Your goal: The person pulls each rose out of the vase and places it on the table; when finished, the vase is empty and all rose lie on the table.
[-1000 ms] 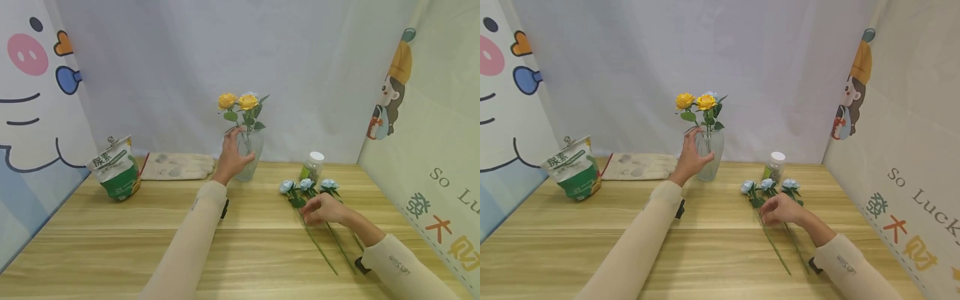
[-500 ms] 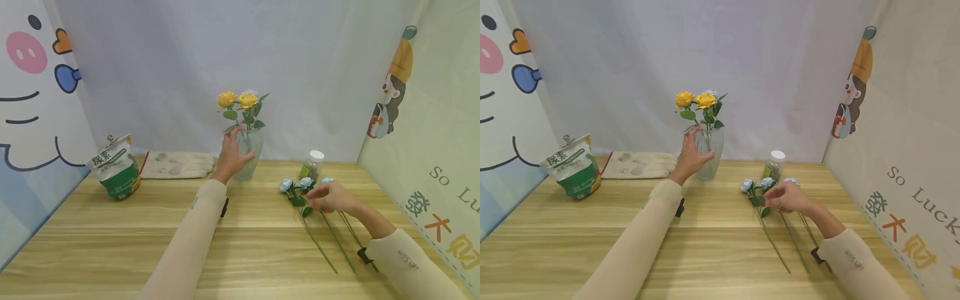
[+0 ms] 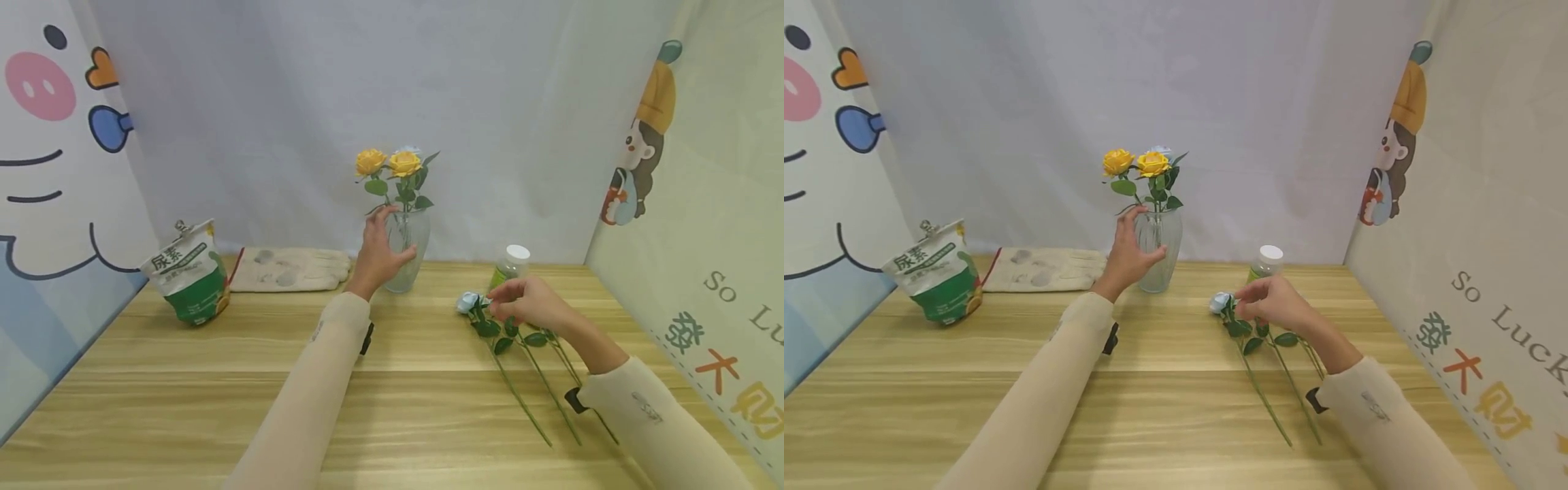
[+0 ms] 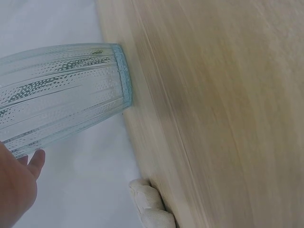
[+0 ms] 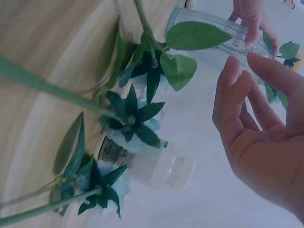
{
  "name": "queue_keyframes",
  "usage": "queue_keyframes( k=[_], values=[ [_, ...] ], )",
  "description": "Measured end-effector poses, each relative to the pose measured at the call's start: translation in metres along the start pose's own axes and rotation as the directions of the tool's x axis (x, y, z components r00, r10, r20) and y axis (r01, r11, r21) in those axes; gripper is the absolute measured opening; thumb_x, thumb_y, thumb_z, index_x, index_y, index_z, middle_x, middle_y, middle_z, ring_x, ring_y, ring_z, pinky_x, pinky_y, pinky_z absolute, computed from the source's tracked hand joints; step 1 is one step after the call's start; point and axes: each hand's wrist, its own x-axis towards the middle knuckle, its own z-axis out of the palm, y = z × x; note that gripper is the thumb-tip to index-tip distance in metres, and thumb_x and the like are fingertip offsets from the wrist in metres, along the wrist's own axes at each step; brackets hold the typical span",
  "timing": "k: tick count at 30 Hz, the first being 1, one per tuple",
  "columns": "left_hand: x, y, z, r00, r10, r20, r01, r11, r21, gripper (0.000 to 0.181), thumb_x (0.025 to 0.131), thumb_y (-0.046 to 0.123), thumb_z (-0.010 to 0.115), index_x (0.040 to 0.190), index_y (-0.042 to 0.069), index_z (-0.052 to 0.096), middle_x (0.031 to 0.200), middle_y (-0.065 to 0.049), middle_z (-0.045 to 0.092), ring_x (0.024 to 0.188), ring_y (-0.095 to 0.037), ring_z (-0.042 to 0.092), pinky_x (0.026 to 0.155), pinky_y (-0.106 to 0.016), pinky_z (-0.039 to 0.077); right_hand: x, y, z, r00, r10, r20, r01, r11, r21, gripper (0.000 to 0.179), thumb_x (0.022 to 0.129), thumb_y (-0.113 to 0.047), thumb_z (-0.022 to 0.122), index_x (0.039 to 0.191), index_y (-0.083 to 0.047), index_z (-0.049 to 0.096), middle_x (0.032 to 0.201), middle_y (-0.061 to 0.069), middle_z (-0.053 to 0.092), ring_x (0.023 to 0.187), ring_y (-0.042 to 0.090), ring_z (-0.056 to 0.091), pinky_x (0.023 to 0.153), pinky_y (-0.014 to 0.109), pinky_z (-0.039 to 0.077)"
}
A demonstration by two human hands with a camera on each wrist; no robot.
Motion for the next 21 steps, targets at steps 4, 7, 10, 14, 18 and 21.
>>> queue_keyframes(
  k=[4, 7, 10, 14, 18, 21],
  values=[
    [0.000, -0.001, -0.001, 1.000, 0.002, 0.001, -0.002, 1.000, 0.004, 0.077, 0.085, 0.030, 0.077, 0.146, 0.026, 0.029, 0.151, -0.014, 0.029, 0.135, -0.036, 0.039, 0.096, -0.055, 0.047, 0.012, -0.007, 0.006, 0.999, -0.015, -0.034, 0.015, 1.000, -0.011, 0.038, 0.091, -0.017, 0.071, 0.123, 0.003, 0.065, 0.104, 0.015, 0.071, 0.091, 0.035, 0.068, 0.072, 0.046, 0.057],
    [-0.001, -0.001, -0.001, 1.000, 0.001, 0.002, -0.001, 1.000, 0.003, 0.077, 0.085, 0.030, 0.077, 0.146, 0.026, 0.030, 0.151, -0.015, 0.030, 0.133, -0.037, 0.040, 0.094, -0.055, 0.048, 0.021, -0.015, 0.011, 0.998, -0.034, -0.061, 0.035, 0.999, 0.011, 0.036, 0.092, -0.017, 0.071, 0.122, 0.002, 0.066, 0.106, 0.016, 0.071, 0.092, 0.034, 0.069, 0.072, 0.044, 0.058],
    [0.000, -0.001, -0.001, 1.000, 0.001, 0.004, -0.001, 1.000, 0.004, 0.077, 0.085, 0.031, 0.076, 0.147, 0.026, 0.030, 0.150, -0.014, 0.031, 0.132, -0.037, 0.041, 0.093, -0.055, 0.048, 0.030, -0.024, 0.015, 0.993, -0.073, -0.090, 0.075, 0.997, 0.014, 0.033, 0.092, -0.015, 0.070, 0.120, 0.003, 0.067, 0.107, 0.016, 0.071, 0.091, 0.034, 0.069, 0.070, 0.041, 0.058],
    [0.001, -0.002, 0.000, 1.000, 0.004, 0.001, -0.004, 1.000, 0.007, 0.078, 0.085, 0.032, 0.077, 0.146, 0.026, 0.030, 0.150, -0.014, 0.031, 0.132, -0.036, 0.041, 0.093, -0.054, 0.049, 0.042, -0.038, 0.019, 0.987, -0.100, -0.126, 0.103, 0.995, 0.017, 0.029, 0.092, -0.012, 0.067, 0.118, 0.001, 0.068, 0.106, 0.017, 0.071, 0.092, 0.035, 0.069, 0.071, 0.043, 0.057],
    [0.002, -0.003, 0.002, 1.000, 0.014, -0.012, -0.013, 1.000, 0.010, 0.077, 0.084, 0.031, 0.077, 0.146, 0.025, 0.031, 0.148, -0.014, 0.033, 0.131, -0.035, 0.042, 0.094, -0.053, 0.048, 0.054, -0.048, 0.023, 0.980, -0.095, -0.175, 0.103, 0.994, 0.035, 0.026, 0.093, -0.012, 0.067, 0.116, 0.000, 0.069, 0.105, 0.019, 0.071, 0.090, 0.031, 0.069, 0.069, 0.039, 0.058],
    [0.001, -0.003, 0.001, 1.000, 0.009, -0.017, -0.009, 1.000, 0.009, 0.077, 0.084, 0.031, 0.078, 0.146, 0.024, 0.031, 0.148, -0.014, 0.034, 0.130, -0.035, 0.043, 0.095, -0.053, 0.048, 0.063, -0.056, 0.025, 0.972, -0.098, -0.215, 0.113, 0.992, 0.057, 0.025, 0.093, -0.012, 0.066, 0.114, 0.001, 0.070, 0.105, 0.019, 0.071, 0.090, 0.030, 0.069, 0.066, 0.034, 0.057]
  ],
)
